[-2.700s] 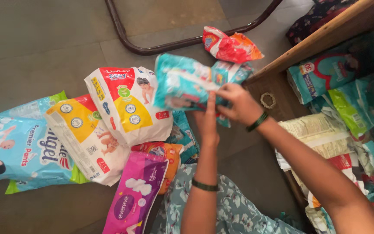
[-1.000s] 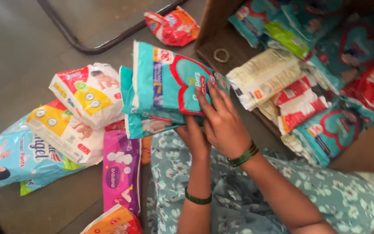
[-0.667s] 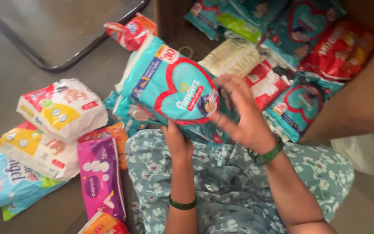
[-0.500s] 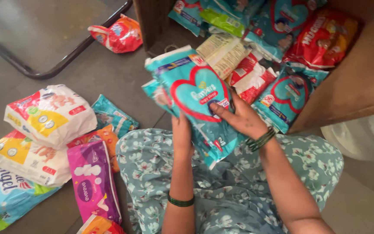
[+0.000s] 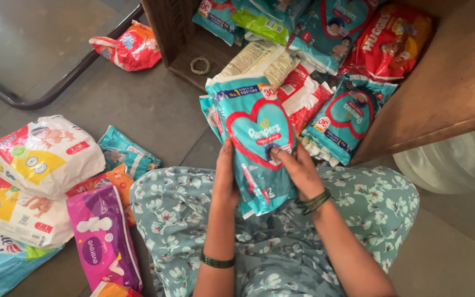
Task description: The person sits on the floor in front of a wooden shelf and sorts packages of baby diapers and wipes by brand, placing each package onto the shelf compartments. They pick packages one at a time from a pile on the floor, turn some over, and stack them on the shelf.
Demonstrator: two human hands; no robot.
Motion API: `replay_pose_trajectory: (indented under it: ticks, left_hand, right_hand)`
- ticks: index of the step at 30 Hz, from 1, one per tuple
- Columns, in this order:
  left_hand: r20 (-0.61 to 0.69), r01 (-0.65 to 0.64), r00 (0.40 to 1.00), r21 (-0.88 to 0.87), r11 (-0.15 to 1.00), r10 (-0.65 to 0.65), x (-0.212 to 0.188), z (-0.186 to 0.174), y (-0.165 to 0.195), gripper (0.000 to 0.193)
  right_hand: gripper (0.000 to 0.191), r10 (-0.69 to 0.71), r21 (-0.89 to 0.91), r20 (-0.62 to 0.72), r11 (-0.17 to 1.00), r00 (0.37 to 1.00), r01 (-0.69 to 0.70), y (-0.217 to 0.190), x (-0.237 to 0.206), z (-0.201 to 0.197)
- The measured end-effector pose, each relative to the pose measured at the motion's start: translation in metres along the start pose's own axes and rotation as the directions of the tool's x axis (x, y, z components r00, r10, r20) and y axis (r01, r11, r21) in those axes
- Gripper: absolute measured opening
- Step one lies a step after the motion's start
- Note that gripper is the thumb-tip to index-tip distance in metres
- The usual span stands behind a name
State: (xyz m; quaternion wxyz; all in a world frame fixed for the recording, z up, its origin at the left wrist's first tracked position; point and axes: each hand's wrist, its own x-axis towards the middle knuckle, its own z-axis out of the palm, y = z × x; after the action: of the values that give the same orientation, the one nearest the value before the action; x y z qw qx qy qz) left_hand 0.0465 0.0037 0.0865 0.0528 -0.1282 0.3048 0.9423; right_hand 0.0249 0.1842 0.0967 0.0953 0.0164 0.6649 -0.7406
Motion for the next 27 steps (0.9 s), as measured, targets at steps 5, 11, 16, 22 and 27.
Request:
replay_pose_trajectory:
  ticks: [5,11,16,22,27]
  left_hand:
    - [-0.134,0.066,0.990,0.201,0.977,-0.039,0.000,-0.025,0.004,0.065]
    - [-0.089,-0.101,0.987,0.328,0.939,0.137,0.024,-0.066,0.048,0.065]
    - [0.038,-0.112,0.993,0.564,0.818,0.110,0.086,-0.112,0.141,0.062]
    - [0.179,-0.263,0.916,0.944,0.200,0.359,0.229,-0.123,0.213,0.075]
    - [0.102,-0.086,0.979,0.992,-0.096,0.178,0.299,-0.106,0.211,0.084]
  right_hand:
    - [0.048,0.131,0.046,0.038,0.990,0.991,-0.133,0.013,0.009,0.018]
    - [0.048,0.170,0.108,0.272,0.973,0.947,-0.206,0.009,0.036,0.055]
    - [0.042,0.331,0.161,0.318,0.905,0.888,-0.395,0.030,0.096,0.118]
    - [0.043,0.137,0.385,0.080,0.909,0.987,-0.158,0.069,0.215,0.200]
    - [0.053,0.066,0.497,-0.158,0.868,0.985,0.022,0.099,0.277,0.223]
